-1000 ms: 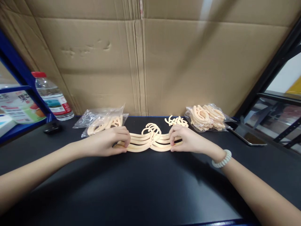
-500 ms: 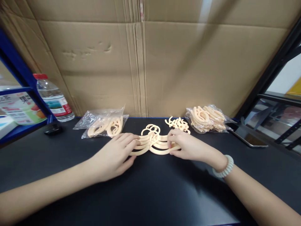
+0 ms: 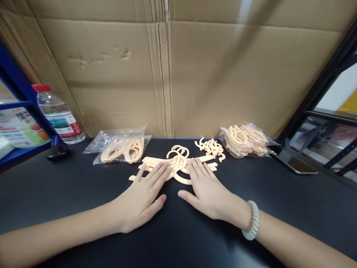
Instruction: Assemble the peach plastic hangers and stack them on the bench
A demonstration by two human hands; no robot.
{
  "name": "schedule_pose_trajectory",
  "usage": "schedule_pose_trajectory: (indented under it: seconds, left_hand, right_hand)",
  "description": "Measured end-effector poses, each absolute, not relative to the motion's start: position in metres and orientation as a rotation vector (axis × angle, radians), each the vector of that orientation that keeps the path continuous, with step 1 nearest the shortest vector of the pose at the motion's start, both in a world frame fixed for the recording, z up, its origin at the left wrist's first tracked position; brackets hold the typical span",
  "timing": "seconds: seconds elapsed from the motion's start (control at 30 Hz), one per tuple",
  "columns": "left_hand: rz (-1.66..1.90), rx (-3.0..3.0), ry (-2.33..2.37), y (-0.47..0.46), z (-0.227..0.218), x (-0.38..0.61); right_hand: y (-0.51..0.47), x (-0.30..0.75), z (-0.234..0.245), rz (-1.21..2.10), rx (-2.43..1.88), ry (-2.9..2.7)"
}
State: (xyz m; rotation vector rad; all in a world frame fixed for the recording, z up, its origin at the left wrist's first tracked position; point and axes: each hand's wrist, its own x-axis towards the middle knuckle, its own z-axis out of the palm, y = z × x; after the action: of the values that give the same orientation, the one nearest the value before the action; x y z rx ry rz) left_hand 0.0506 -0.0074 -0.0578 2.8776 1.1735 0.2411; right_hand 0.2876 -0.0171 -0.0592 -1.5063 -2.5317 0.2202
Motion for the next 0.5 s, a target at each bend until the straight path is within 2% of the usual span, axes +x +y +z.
schedule_pose_trajectory:
  seconds: [0.13, 0.5]
  left_hand:
    - [0.155, 2.855, 1.176, -0.001, -0.054, 0.052]
    - [0.264, 2.801, 1.196, -0.001, -0.051, 0.053]
  right_hand:
    - [-0.009, 0.288, -0.061, 0.165, -1.501, -2.551]
    - [-0.001, 0.29, -0.055, 0.136, -1.326, -2.458]
